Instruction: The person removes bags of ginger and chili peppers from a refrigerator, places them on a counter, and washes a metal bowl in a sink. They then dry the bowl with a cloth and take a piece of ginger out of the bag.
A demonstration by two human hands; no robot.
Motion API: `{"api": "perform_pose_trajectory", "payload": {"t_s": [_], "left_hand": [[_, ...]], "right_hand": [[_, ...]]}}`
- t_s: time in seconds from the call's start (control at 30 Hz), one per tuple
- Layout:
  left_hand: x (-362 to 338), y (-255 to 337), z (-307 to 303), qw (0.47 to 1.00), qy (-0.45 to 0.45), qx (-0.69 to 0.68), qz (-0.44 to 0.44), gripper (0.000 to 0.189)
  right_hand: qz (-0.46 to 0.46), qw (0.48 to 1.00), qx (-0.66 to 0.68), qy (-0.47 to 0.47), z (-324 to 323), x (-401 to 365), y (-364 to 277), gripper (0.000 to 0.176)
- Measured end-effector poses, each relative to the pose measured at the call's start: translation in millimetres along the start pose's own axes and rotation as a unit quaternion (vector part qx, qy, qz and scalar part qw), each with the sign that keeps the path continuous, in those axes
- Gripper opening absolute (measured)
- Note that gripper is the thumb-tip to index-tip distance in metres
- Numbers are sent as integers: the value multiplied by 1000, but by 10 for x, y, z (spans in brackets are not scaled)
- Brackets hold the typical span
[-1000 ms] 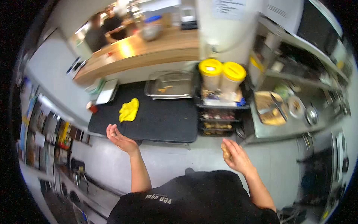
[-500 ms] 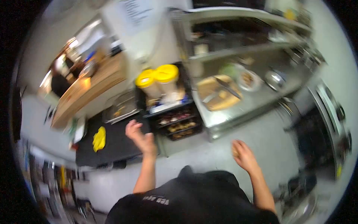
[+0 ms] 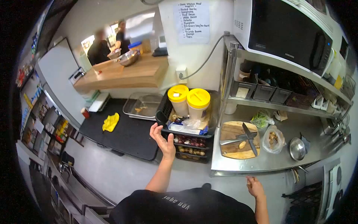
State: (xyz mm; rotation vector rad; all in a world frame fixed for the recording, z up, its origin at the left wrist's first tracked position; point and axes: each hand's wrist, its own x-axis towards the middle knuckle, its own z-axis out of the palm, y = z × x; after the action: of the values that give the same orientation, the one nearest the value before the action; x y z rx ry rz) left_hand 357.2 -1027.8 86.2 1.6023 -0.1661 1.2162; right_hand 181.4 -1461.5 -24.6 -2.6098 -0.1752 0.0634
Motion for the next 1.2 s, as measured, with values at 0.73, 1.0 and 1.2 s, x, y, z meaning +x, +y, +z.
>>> {"api": "perform_pose_trajectory", "payload": {"t_s": [0.73,1.0,1.2], "left_hand": [[-283,812,-325,902,184,390,-30,48],[1154,-192,-836,899,230,357,107,49],[3465,-2200,-1082,935,160,301,95,56]], "right_hand": [[175,950,-254,-46,-132,1547,3150,46],[308,932,-191,0,-418,1640,2443,61],[466,835,-228,185,145,844,2124,94]]}}
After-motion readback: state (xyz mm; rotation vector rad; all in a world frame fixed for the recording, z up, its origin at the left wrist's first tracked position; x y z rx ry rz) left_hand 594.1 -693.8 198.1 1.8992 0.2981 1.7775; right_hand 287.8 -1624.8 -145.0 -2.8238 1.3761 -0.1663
